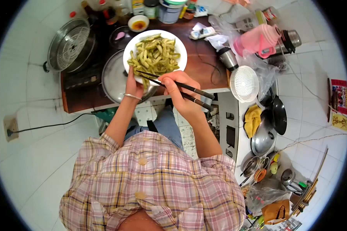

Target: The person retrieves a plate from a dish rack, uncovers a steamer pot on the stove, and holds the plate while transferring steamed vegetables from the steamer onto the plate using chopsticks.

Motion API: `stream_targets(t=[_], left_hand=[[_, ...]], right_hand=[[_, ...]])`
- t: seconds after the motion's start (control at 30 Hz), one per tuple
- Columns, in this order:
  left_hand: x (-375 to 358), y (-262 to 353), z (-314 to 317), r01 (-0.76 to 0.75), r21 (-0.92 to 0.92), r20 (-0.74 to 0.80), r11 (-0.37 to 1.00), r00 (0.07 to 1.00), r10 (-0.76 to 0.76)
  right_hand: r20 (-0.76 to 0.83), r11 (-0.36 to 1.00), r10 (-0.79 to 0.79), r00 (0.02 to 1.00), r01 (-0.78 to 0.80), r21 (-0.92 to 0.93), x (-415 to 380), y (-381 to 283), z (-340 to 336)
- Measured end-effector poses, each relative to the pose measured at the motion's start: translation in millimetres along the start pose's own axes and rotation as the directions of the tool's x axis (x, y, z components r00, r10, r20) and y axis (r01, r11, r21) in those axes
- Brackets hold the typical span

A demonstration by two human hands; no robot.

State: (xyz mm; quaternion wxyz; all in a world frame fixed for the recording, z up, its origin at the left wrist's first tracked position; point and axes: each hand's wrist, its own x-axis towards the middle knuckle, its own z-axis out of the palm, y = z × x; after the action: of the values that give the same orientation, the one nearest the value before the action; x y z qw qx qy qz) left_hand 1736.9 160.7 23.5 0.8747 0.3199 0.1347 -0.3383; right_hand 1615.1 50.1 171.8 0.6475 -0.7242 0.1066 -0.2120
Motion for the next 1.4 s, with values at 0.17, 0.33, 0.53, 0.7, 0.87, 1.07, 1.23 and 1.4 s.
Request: stream_targets(t=[0.17, 0.33, 0.53, 0.7, 0.87, 1.07, 1.23, 1.4], left_hand=[[62.4, -95.0, 55.9, 0.055, 0.017, -0.041, 0.998, 0.998, -0.055], [91.2, -146.6, 54.5, 0.028, -0.037, -0.189, 0.999, 0.981, -0.035], [126.3, -174.2, 39.8, -0.019, -0.117, -0.265, 0.993, 0.964, -0.013], [153.3, -179.1, 33.3, -0.053, -0.125, -0.249, 0.991, 0.968, 0.020], [176.0, -186.0, 23.2, -0.092, -0.129, -0.267, 0.987, 0.962, 0.055], [191.4, -185.1, 12.8, -0.134, -0.170, -0.330, 0.976, 0.941, 0.072], [197.8, -176.1, 17.7, -0.176, -0.160, -0.407, 0.971, 0.908, 0.098], [199.3, -182.7, 24.9, -0.185, -0.152, -0.618, 0.971, 0.785, 0.053]], right_hand=[[-0.038, 0.991, 0.054, 0.998, -0.058, -0.119, 23.6, 64.3, -110.4], [-0.093, 0.978, 0.174, 0.980, -0.183, -0.099, 57.4, 142.4, -155.7], [-0.173, 0.999, -0.017, 0.985, 0.011, -0.040, 106.9, 189.5, -153.5], [-0.116, 0.990, 0.105, 0.988, -0.115, -0.085, 114.4, 164.4, -173.2], [-0.088, 0.975, 0.213, 0.973, -0.218, -0.045, 105.7, 156.1, -169.6], [0.111, 0.972, 0.216, 0.970, -0.204, -0.114, 109.3, 201.0, -153.4], [0.068, 0.968, 0.161, 0.985, -0.144, -0.206, 148.2, 208.9, -156.6], [0.028, 0.983, 0.070, 0.997, -0.064, -0.171, 165.3, 213.0, -157.4]])
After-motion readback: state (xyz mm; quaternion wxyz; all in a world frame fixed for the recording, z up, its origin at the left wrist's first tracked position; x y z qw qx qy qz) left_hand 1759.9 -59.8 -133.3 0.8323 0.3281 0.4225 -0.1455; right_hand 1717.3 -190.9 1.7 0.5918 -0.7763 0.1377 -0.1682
